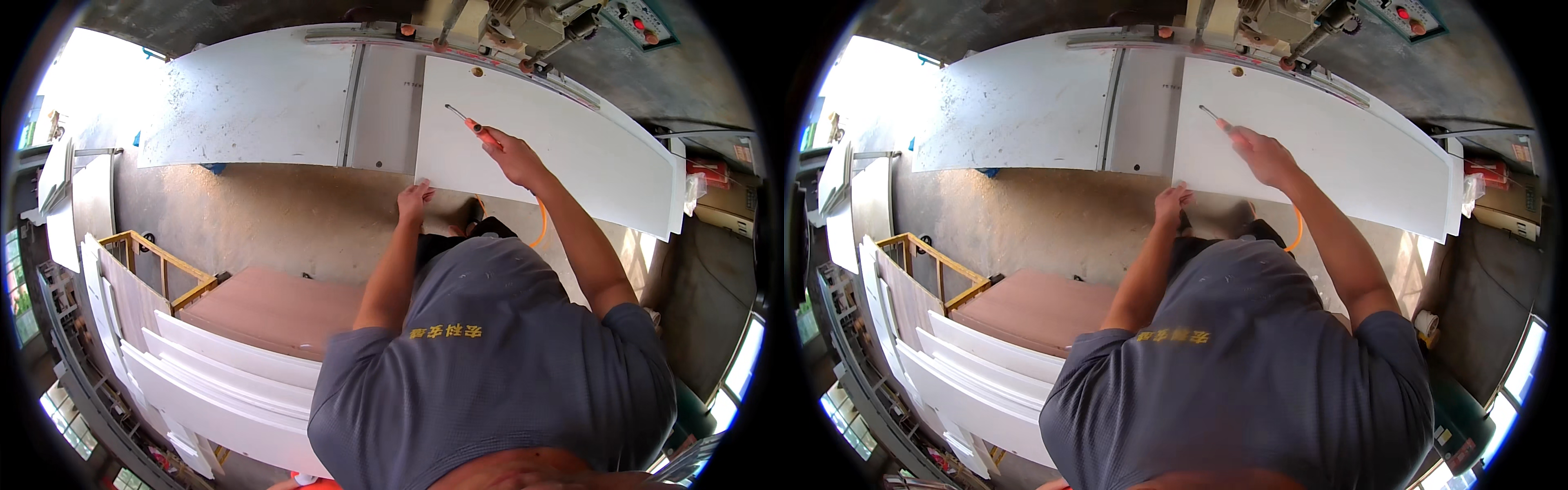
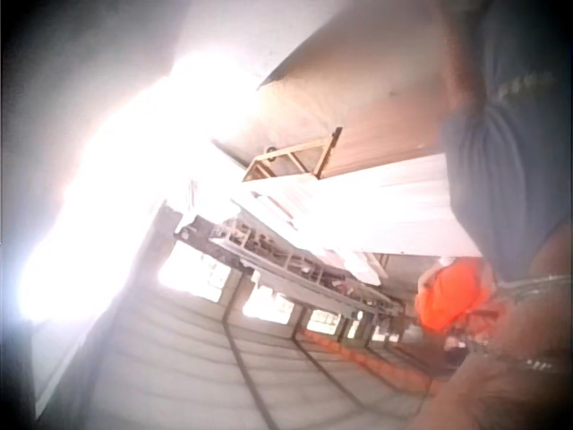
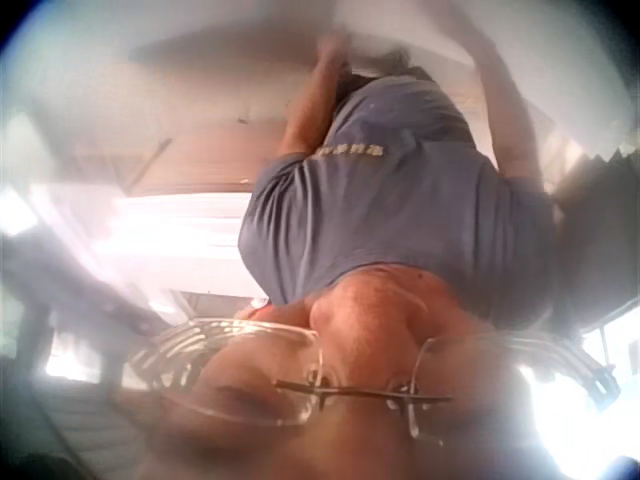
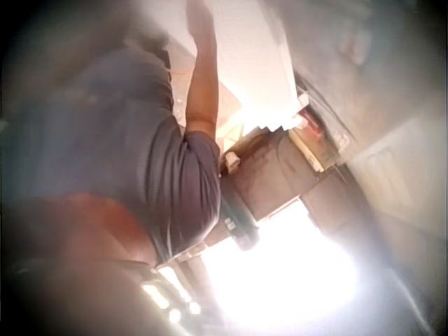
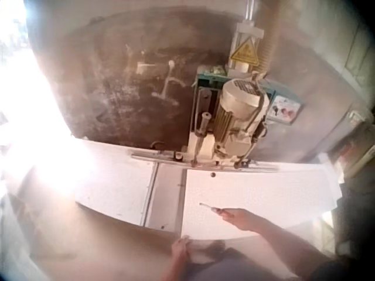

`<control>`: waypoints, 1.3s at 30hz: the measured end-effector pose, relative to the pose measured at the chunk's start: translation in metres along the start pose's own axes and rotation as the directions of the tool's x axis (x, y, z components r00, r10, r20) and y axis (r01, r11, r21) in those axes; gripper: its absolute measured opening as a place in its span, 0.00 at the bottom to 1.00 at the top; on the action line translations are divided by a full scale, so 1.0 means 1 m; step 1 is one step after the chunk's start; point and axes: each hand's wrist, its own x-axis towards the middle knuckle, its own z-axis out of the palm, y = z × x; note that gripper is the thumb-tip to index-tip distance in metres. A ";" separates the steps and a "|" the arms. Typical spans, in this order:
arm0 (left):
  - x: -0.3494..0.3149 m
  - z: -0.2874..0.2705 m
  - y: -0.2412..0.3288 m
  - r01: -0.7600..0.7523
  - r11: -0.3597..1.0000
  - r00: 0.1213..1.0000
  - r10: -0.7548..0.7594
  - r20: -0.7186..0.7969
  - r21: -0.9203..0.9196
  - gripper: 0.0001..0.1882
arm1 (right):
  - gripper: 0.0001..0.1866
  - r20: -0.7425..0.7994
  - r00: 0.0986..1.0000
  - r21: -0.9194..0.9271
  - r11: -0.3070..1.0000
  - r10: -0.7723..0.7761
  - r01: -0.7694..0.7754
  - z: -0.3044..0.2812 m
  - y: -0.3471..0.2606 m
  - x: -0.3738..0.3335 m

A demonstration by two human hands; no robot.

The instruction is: The person repeatedly picks up white rectangular panels and uses a handheld pneumatic drill to make holes in them. After drilling each panel, the person places it on a stack on the floor and retrieves another panel to continue the process.

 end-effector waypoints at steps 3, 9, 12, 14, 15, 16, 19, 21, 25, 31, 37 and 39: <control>-0.001 -0.020 0.010 -0.066 0.998 0.998 0.066 -0.015 0.003 0.13 | 0.25 0.330 0.909 -0.052 0.966 0.255 -0.252 -0.058 -0.001 -0.048; 0.018 -0.135 0.087 -0.254 0.965 0.943 0.233 -0.237 -0.059 0.11 | 0.20 0.182 0.794 0.182 0.773 0.581 -0.607 -0.135 0.148 -0.161; 0.026 -0.187 0.124 -0.414 0.839 0.880 0.270 -0.390 -0.353 0.09 | 0.18 -0.019 0.805 0.489 0.708 0.593 -0.510 -0.129 0.225 -0.209; 0.012 -0.186 0.120 -0.380 0.872 0.879 0.236 -0.415 -0.309 0.12 | 0.17 -0.014 0.815 0.606 0.654 0.579 -0.453 -0.117 0.287 -0.236; 0.009 -0.181 0.117 -0.369 0.884 0.876 0.227 -0.426 -0.288 0.14 | 0.16 0.011 0.840 0.666 0.623 0.542 -0.410 -0.102 0.322 -0.247; 0.003 -0.170 0.106 -0.281 0.943 0.888 0.186 -0.421 -0.177 0.17 | 0.16 0.032 0.824 0.799 0.481 0.565 -0.361 -0.082 0.341 -0.255; -0.021 -0.107 0.053 -0.051 0.995 0.932 0.076 -0.353 0.080 0.24 | 0.18 0.185 0.790 0.962 0.059 0.584 -0.268 -0.024 0.388 -0.267; -0.037 -0.078 0.029 0.182 0.972 0.932 -0.121 -0.341 0.151 0.26 | 0.19 0.118 0.835 0.993 -0.070 0.537 -0.095 0.012 0.412 -0.257; -0.045 -0.060 0.015 0.108 0.989 0.953 -0.076 -0.294 0.097 0.28 | 0.20 -0.090 0.779 0.992 -0.012 0.620 0.124 0.024 0.419 -0.204; -0.025 -0.044 0.049 0.070 0.985 0.956 -0.022 -0.293 0.156 0.30 | 0.20 -0.044 0.779 0.999 0.041 0.625 0.024 0.017 0.437 -0.164; 0.001 -0.042 0.093 0.042 0.951 0.932 0.073 -0.354 0.307 0.29 | 0.14 -0.067 0.814 0.992 0.125 0.576 -0.007 0.007 0.398 -0.129; 0.007 -0.034 0.108 -0.006 0.954 0.944 0.104 -0.312 0.300 0.29 | 0.14 -0.113 0.815 0.986 0.165 0.568 0.022 0.005 0.390 -0.122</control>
